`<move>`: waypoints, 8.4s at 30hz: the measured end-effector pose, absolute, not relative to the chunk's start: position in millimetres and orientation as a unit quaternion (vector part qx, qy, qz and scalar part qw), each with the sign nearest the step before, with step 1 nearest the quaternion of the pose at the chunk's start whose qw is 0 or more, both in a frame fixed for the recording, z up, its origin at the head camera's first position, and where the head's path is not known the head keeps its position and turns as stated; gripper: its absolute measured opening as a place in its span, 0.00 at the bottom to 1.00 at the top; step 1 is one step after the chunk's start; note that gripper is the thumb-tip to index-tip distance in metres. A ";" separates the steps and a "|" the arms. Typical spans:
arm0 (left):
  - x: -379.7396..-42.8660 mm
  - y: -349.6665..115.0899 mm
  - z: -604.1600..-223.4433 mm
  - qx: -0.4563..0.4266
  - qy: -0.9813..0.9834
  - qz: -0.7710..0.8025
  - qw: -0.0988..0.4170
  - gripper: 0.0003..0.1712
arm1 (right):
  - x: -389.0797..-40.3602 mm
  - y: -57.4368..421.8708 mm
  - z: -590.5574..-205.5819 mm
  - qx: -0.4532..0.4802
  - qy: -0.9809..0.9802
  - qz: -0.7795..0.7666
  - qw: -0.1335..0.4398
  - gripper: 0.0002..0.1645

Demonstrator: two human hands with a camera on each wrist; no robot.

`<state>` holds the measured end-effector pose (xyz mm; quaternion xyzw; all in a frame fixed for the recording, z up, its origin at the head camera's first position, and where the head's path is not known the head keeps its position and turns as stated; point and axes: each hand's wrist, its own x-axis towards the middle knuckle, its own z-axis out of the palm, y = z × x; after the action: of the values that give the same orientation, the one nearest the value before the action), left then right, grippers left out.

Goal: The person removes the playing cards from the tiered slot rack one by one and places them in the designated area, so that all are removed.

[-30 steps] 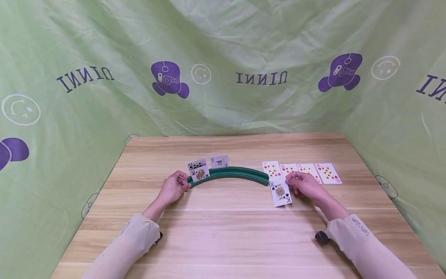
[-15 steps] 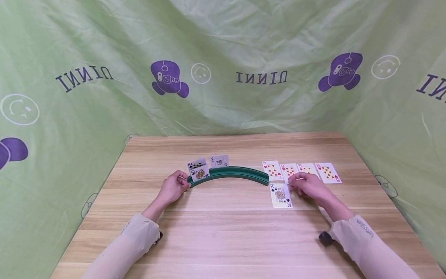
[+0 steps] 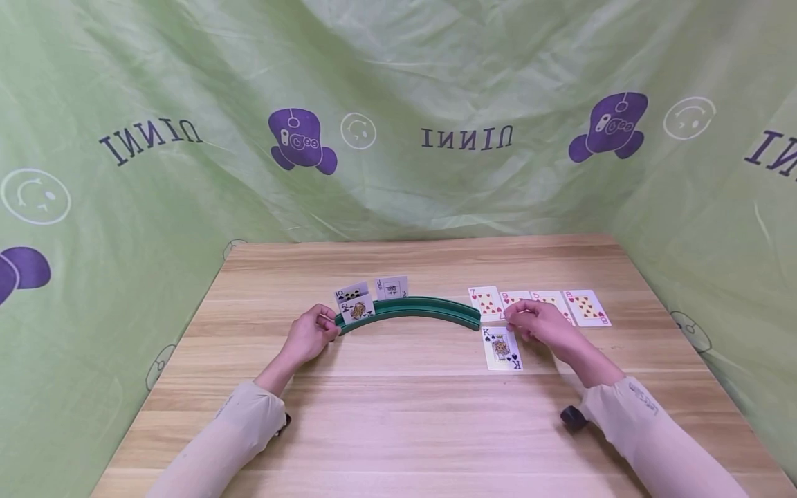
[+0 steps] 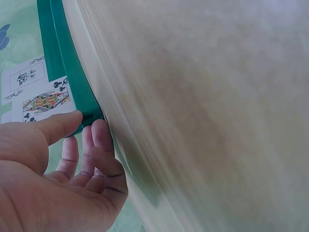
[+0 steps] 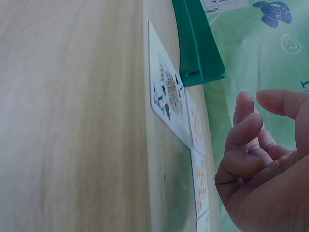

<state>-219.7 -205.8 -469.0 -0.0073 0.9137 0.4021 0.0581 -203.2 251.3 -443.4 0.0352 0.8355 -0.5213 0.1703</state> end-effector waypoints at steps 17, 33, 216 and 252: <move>-220.2 -206.5 -471.5 -0.001 0.919 0.392 0.053 0.12 | -212.2 228.5 -437.1 -0.010 0.819 -0.547 0.173 0.18; -219.9 -205.8 -469.9 -0.001 0.919 0.392 0.054 0.13 | -226.3 195.4 -433.2 -0.045 0.792 -0.588 0.158 0.20; -220.3 -206.0 -472.3 -0.003 0.914 0.402 0.050 0.12 | -223.4 231.8 -417.4 0.016 0.811 -0.575 0.102 0.19; -220.3 -206.7 -472.3 -0.002 0.913 0.405 0.048 0.12 | -202.5 275.4 -433.1 0.056 0.832 -0.543 0.098 0.20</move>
<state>-220.3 -206.7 -472.3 -0.0020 0.9132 0.4046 0.0480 -202.5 275.4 -433.1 0.0565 0.8318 -0.5434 0.0980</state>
